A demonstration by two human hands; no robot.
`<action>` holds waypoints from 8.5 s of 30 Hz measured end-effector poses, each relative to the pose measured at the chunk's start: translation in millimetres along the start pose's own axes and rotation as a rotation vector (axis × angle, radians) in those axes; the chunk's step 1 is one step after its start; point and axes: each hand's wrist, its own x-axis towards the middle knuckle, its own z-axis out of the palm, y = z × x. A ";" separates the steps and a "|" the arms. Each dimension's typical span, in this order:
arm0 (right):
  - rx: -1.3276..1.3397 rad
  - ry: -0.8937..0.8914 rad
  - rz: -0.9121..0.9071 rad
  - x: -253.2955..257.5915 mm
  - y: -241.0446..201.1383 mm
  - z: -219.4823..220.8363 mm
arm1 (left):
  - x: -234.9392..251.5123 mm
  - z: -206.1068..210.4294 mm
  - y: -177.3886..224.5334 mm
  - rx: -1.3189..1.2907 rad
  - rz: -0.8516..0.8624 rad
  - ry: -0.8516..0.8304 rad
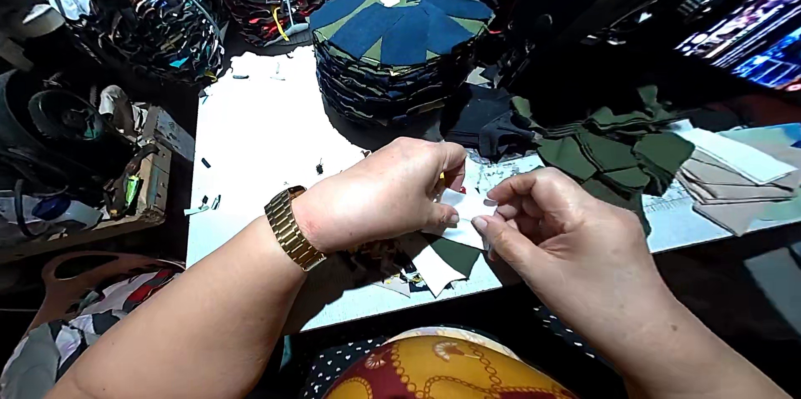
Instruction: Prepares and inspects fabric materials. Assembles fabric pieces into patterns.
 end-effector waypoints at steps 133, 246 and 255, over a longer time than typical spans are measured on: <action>-0.043 0.216 -0.332 15.3 4.1 -28.7 | 0.5 19.3 26.6 -1.672 -0.277 -0.060; -0.230 0.033 -0.122 11.7 6.3 8.8 | -1.5 -6.9 3.0 0.156 -0.328 -0.076; -0.132 -0.025 -0.421 18.1 4.7 -1.1 | -7.6 -19.5 3.8 0.218 -0.271 0.004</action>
